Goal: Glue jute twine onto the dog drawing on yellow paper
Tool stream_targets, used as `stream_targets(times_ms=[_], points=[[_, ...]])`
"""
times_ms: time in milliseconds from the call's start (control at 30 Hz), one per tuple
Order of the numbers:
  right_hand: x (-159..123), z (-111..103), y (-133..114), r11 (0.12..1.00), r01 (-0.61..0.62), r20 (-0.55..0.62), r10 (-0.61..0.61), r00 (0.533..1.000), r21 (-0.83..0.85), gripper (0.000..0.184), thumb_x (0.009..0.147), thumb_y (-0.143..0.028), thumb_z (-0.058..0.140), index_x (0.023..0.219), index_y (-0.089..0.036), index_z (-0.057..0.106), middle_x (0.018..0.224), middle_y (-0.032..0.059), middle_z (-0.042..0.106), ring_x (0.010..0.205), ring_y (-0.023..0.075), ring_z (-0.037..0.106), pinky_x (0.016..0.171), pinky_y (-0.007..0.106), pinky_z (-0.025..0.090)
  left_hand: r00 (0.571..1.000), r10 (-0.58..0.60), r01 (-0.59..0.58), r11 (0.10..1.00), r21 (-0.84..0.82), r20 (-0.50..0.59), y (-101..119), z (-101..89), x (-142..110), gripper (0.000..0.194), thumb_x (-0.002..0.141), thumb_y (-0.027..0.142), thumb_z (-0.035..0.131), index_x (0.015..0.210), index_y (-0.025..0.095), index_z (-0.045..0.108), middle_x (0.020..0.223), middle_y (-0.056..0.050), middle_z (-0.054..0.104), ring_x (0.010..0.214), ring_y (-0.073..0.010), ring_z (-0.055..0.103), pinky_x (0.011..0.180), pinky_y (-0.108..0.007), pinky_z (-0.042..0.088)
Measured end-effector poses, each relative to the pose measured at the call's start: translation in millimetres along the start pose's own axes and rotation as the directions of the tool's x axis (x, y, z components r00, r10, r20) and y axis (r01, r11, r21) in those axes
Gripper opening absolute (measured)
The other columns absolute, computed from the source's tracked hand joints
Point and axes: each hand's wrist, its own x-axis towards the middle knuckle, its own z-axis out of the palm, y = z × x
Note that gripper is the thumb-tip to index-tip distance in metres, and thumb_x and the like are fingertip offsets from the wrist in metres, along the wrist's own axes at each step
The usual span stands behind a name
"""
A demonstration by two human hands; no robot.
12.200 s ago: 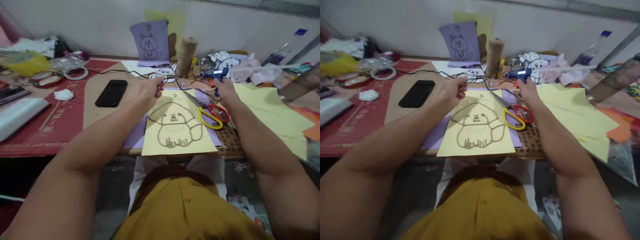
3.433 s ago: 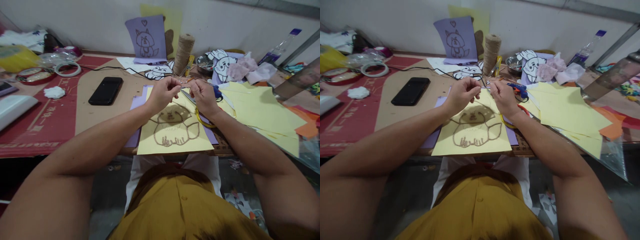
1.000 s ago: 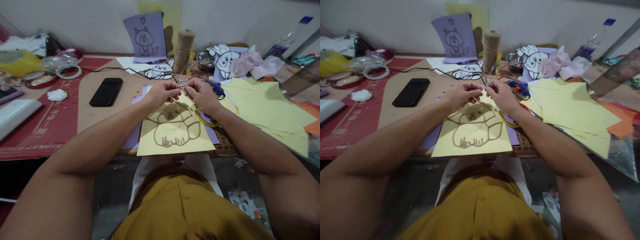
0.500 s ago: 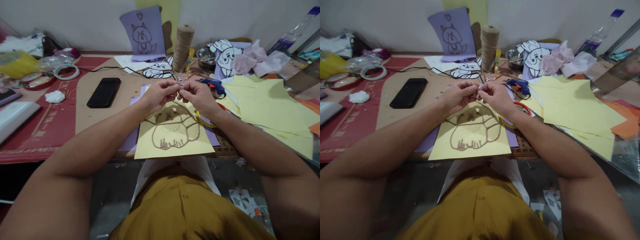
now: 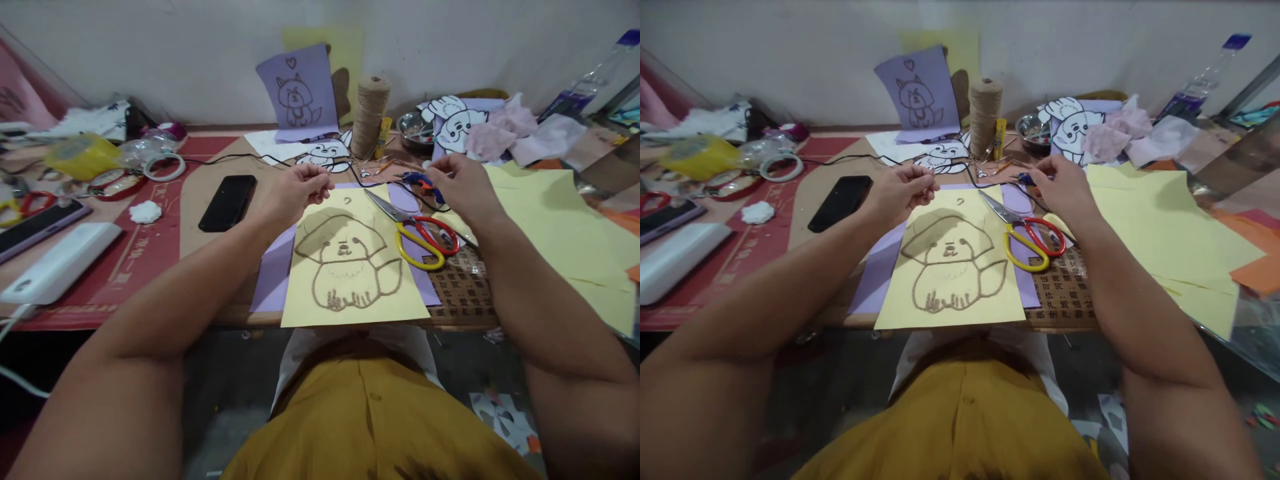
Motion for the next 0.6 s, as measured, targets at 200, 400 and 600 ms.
stream_targets(times_ms=[200,400,600], points=[[2.1,-16.3,30.0,0.944,-0.079,0.080,0.110,0.991,-0.321,0.020,0.094,-0.036,0.070,0.100,-0.020,0.079,0.101,0.0125,0.079,0.092,0.0293,0.072,0.097,0.048,0.059,0.997,-0.079,0.077,0.979,0.189,0.002,-20.3,-22.9,1.9,0.009,0.098,0.009,0.076,0.091,0.015,0.075,0.076,-0.003,0.077,0.061,-0.0094,0.067,0.057,-0.020,0.047],[1.2,-16.9,34.9,0.844,-0.210,0.068,0.279,0.958,-0.494,0.039,0.101,-0.048,0.068,0.121,-0.016,0.074,0.121,0.0219,0.076,0.110,0.0359,0.073,0.099,0.047,0.057,0.997,-0.034,0.002,0.897,0.443,0.065,-7.3,-25.0,6.5,0.011,0.094,0.010,0.075,0.085,0.016,0.078,0.065,0.002,0.065,0.058,-0.0094,0.055,0.059,-0.023,0.042],[11.3,-5.2,41.9,0.807,-0.281,0.127,0.397,0.909,-0.519,0.026,0.095,-0.046,0.072,0.096,-0.020,0.076,0.091,0.0139,0.078,0.090,0.0310,0.073,0.079,0.039,0.051,0.986,0.015,-0.115,0.783,0.612,0.166,-11.4,-27.9,23.0,0.009,0.087,0.013,0.073,0.087,0.017,0.081,0.068,0.002,0.067,0.060,-0.0109,0.051,0.061,-0.025,0.039]])
